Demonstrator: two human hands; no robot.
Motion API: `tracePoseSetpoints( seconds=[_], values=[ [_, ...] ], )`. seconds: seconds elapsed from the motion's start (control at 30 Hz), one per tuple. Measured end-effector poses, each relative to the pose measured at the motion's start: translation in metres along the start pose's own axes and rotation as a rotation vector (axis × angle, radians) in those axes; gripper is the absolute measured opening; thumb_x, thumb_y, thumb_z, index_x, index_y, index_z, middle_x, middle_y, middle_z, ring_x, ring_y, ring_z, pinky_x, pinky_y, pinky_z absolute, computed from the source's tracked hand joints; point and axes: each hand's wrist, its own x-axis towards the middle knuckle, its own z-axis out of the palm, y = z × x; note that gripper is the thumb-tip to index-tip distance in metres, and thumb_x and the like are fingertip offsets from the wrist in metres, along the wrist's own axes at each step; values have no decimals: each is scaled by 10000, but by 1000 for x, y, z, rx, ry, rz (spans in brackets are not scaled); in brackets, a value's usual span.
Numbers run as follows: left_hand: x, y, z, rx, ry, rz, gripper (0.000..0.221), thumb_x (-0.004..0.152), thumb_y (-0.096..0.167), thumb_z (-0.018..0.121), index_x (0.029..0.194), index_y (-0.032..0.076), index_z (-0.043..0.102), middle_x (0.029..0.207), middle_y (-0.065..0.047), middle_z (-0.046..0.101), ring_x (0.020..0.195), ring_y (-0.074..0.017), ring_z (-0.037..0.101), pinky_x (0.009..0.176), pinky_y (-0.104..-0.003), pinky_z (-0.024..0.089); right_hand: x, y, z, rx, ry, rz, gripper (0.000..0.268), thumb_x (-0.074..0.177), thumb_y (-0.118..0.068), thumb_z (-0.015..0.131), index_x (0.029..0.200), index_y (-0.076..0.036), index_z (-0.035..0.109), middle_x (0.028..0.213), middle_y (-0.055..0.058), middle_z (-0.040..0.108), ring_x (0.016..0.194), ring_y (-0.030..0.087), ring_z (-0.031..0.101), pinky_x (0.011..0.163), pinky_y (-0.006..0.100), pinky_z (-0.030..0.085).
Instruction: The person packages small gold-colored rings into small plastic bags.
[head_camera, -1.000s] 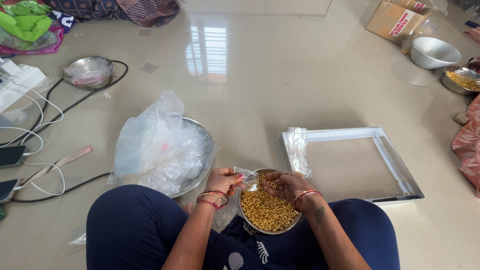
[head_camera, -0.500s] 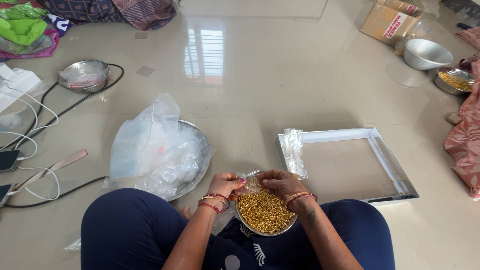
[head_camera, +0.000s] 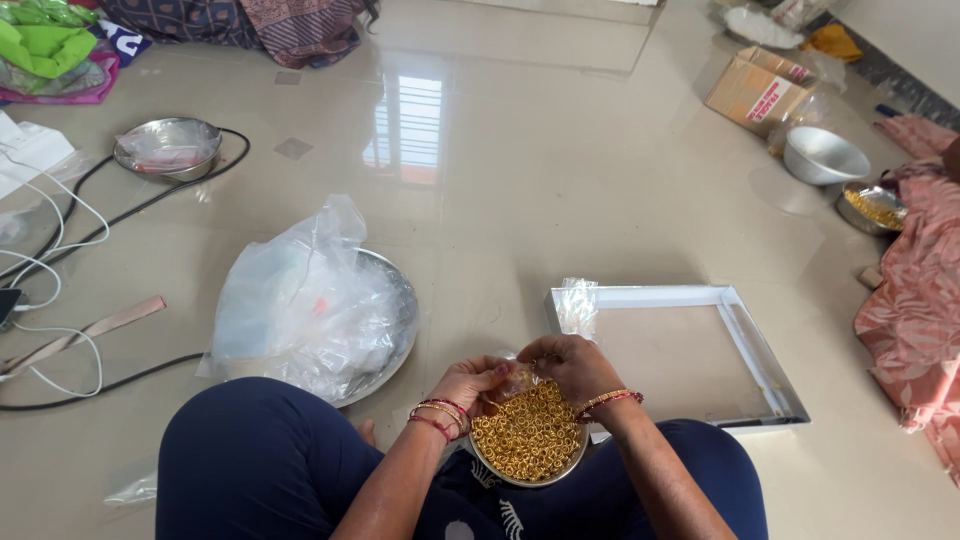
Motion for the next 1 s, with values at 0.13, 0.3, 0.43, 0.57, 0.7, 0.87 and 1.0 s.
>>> tracePoseSetpoints(
  seconds=[0.13,0.3,0.43,0.57,0.7,0.87,1.0],
  values=[
    [-2,3,1,-53,-73,6,177,956,183,722,1085,66,759,849,-70,789,641,-105,693,498,-228,490,-2,-12,-7,-95,33,-48,215,929,-72,624,1057,-93,795,909,66,796,853,169,749,804,316,603],
    [-1,5,1,-61,-185,57,195,958,214,713,1100,91,765,825,-61,778,615,-97,671,487,-241,492,-6,-24,-10,-221,91,-157,168,891,-75,684,1026,-98,783,997,70,752,898,197,731,804,332,585],
    [-2,5,2,-51,-160,52,193,974,213,701,1115,92,752,852,-69,775,675,-95,709,511,-250,498,-8,-33,-8,-278,94,-202,140,882,-75,695,992,-110,775,993,50,733,900,193,733,795,318,605],
    [0,5,0,-78,-248,80,210,979,239,693,1113,88,750,872,-119,793,623,-95,669,512,-258,509,-11,-41,-7,-307,114,-272,148,877,-53,685,994,-114,752,997,37,712,888,194,727,779,319,618],
    [2,4,-2,-112,-305,115,217,979,201,704,1132,58,755,895,-155,795,622,-111,667,509,-264,496,-7,-34,-6,-308,183,-381,132,876,-41,690,998,-82,725,954,60,726,864,223,728,760,347,610],
    [0,6,1,-118,-258,91,203,976,193,688,1129,67,732,909,-165,787,658,-131,701,519,-278,509,-16,-49,-3,-363,260,-347,103,888,-57,685,988,-65,711,962,77,728,861,237,727,758,371,599],
    [3,3,-1,-157,-285,89,184,990,178,703,1130,61,723,932,-159,790,669,-131,701,534,-267,517,-13,-47,-3,-244,347,-182,250,880,-221,758,1045,-52,677,1053,97,720,887,213,749,753,343,636]
  ],
)
